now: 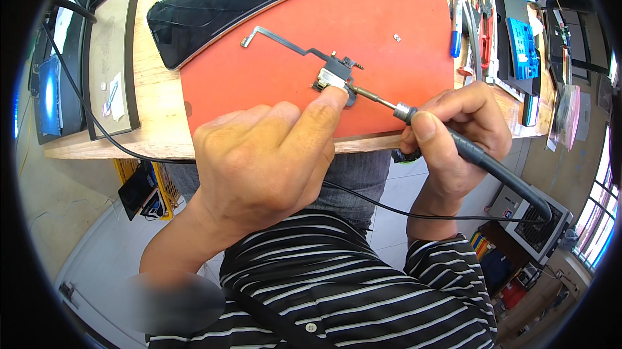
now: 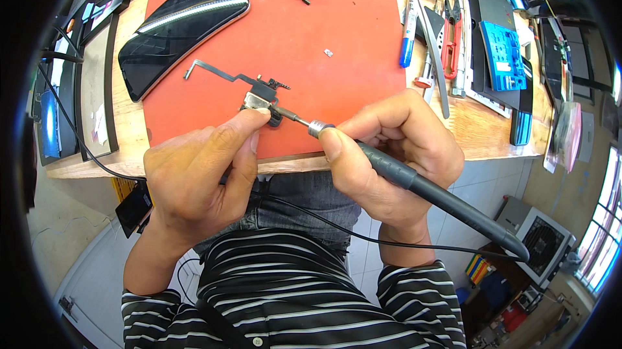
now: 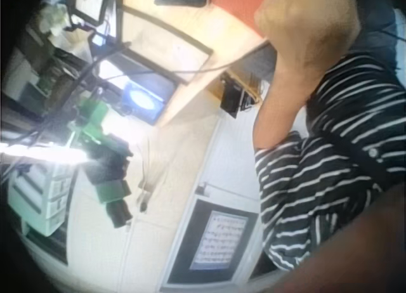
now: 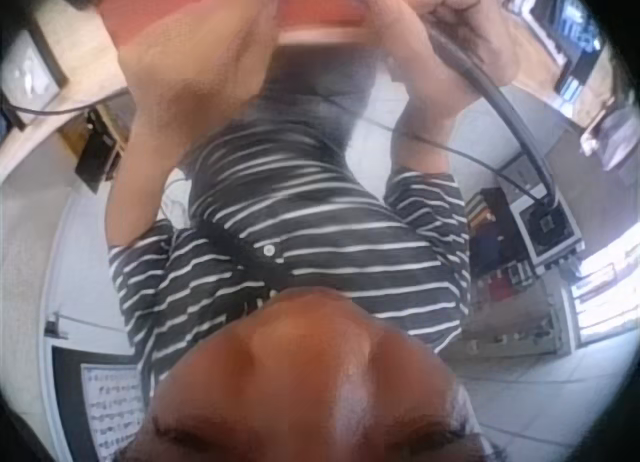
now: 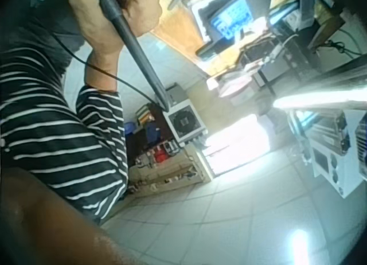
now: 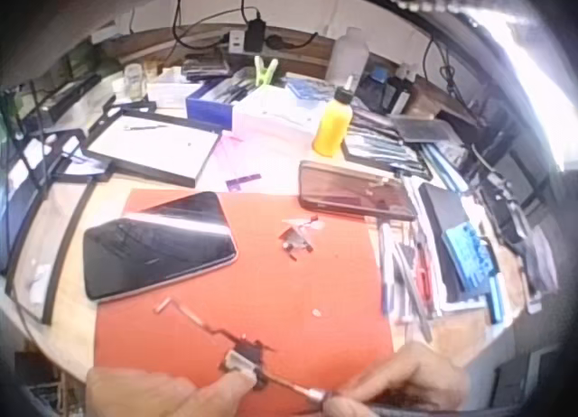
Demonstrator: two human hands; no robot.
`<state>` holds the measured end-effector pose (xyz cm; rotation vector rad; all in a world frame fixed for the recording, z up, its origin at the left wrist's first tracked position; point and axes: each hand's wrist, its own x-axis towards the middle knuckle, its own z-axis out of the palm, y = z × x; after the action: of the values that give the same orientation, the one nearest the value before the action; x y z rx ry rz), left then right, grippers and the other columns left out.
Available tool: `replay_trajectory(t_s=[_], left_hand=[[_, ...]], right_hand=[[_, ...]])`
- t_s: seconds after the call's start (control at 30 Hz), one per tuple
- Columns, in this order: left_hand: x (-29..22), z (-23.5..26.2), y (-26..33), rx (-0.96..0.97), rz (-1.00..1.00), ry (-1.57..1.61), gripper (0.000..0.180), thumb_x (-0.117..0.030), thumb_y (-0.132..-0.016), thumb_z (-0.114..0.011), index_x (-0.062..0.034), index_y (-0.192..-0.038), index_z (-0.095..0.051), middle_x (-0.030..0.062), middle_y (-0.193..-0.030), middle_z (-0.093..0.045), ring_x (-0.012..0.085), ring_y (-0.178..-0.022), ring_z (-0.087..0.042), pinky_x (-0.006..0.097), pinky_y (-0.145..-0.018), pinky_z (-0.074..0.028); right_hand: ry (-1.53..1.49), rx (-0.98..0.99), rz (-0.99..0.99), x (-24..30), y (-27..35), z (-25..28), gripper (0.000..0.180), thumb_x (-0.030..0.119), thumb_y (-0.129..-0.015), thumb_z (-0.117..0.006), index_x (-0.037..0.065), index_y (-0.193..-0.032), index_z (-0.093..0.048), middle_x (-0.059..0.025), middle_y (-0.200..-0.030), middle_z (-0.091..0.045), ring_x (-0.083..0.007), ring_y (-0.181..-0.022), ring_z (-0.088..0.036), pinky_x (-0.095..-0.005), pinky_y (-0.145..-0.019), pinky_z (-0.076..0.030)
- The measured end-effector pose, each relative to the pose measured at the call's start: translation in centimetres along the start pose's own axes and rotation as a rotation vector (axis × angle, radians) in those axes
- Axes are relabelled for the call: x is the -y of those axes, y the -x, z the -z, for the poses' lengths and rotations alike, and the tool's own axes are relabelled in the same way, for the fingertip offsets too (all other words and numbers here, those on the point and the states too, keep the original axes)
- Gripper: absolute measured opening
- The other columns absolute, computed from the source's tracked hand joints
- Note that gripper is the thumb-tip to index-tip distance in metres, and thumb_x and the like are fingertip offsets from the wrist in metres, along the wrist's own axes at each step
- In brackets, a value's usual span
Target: The person uses a soldering iron to reflow solder on a small electronic component, then picks up a disassembled smartphone and inserts the component into the phone's internal slot.
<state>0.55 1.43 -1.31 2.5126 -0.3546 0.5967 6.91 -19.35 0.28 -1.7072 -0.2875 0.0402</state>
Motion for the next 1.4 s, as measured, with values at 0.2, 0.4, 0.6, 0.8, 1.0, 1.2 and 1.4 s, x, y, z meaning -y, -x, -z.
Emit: replay_trajectory(t_s=[0.2, 0.4, 0.6, 0.8, 1.0, 1.2, 1.4], left_hand=[[0.0, 0.1, 0.1, -0.004, -0.008, -0.011, 0.035, -0.008, -0.073, -0.074, -0.0022, -0.108, -0.074, 0.0001, -0.061, -0.046, 0.0137, -0.047, -0.049, 0.029, -0.043, -0.038], [0.0, 0.7, 0.0, -0.006, -0.048, -0.025, 0.034, -0.005, -0.071, -0.073, -0.0029, -0.105, -0.075, 0.001, -0.069, -0.049, 0.0131, -0.049, -0.048, 0.028, -0.043, -0.038], [-0.3, 0.2, 0.3, -0.093, -0.001, 0.059, 0.032, 0.0, -0.073, -0.071, -0.0014, -0.104, -0.075, 0.0116, -0.094, -0.066, 0.0135, -0.059, -0.062, 0.024, -0.046, -0.046], [-0.8, 0.6, -0.3, 0.012, 0.028, 0.021, 0.023, 0.003, -0.08, -0.074, 0.0012, -0.103, -0.075, 0.0171, -0.109, -0.071, 0.0179, -0.067, -0.07, 0.026, -0.052, -0.051], [-0.9, 0.6, -0.5, 0.023, 0.043, 0.022, 0.022, 0.003, -0.08, -0.074, 0.0026, -0.101, -0.074, 0.0166, -0.106, -0.071, 0.0178, -0.066, -0.069, 0.026, -0.052, -0.051], [-0.9, 0.6, -0.5, 0.022, 0.035, 0.0, 0.024, 0.005, -0.078, -0.074, 0.0026, -0.101, -0.075, 0.0167, -0.106, -0.072, 0.0165, -0.063, -0.067, 0.026, -0.05, -0.05], [-0.8, 0.5, -0.4, 0.012, 0.029, 0.009, 0.024, 0.005, -0.078, -0.074, 0.0028, -0.102, -0.075, 0.0168, -0.106, -0.071, 0.0167, -0.063, -0.067, 0.025, -0.05, -0.049]], right_hand=[[-0.018, -0.01, 0.006, 0.0, 0.0, 0.0, 0.02, 0.001, -0.08, -0.082, 0.001, -0.081, -0.062, 0.0003, -0.068, -0.062, -0.0002, -0.057, -0.051, -0.0158, -0.051, -0.038], [-0.028, -0.006, 0.024, -0.2, -0.1, 0.0, 0.02, 0.001, -0.08, -0.082, 0.001, -0.082, -0.062, -0.0003, -0.068, -0.063, -0.0002, -0.056, -0.051, -0.0159, -0.05, -0.038], [0.064, 0.051, 0.071, -0.1, -0.3, 0.3, 0.02, 0.005, -0.085, -0.077, -0.001, -0.082, -0.057, -0.0087, -0.064, -0.063, -0.008, -0.051, -0.056, -0.0203, -0.049, -0.045], [0.108, 0.09, 0.1, 0.0, -0.4, 0.4, 0.021, 0.006, -0.088, -0.074, -0.002, -0.084, -0.055, -0.0135, -0.064, -0.064, -0.0118, -0.049, -0.059, -0.0226, -0.048, -0.05], [0.004, -0.01, 0.031, -0.1, -0.1, 0.0, 0.021, 0.002, -0.079, -0.082, 0.001, -0.08, -0.062, -0.0006, -0.066, -0.062, -0.0008, -0.055, -0.051, -0.0163, -0.05, -0.037], [0.008, -0.01, 0.026, -0.2, -0.1, 0.0, 0.021, 0.002, -0.079, -0.083, 0.001, -0.081, -0.062, -0.0011, -0.066, -0.062, -0.0014, -0.055, -0.051, -0.0167, -0.05, -0.038], [-0.012, -0.013, 0.018, -0.1, 0.0, 0.1, 0.021, 0.004, -0.079, -0.083, 0.0, -0.081, -0.062, -0.0015, -0.066, -0.063, -0.0016, -0.055, -0.052, -0.0167, -0.05, -0.038]])
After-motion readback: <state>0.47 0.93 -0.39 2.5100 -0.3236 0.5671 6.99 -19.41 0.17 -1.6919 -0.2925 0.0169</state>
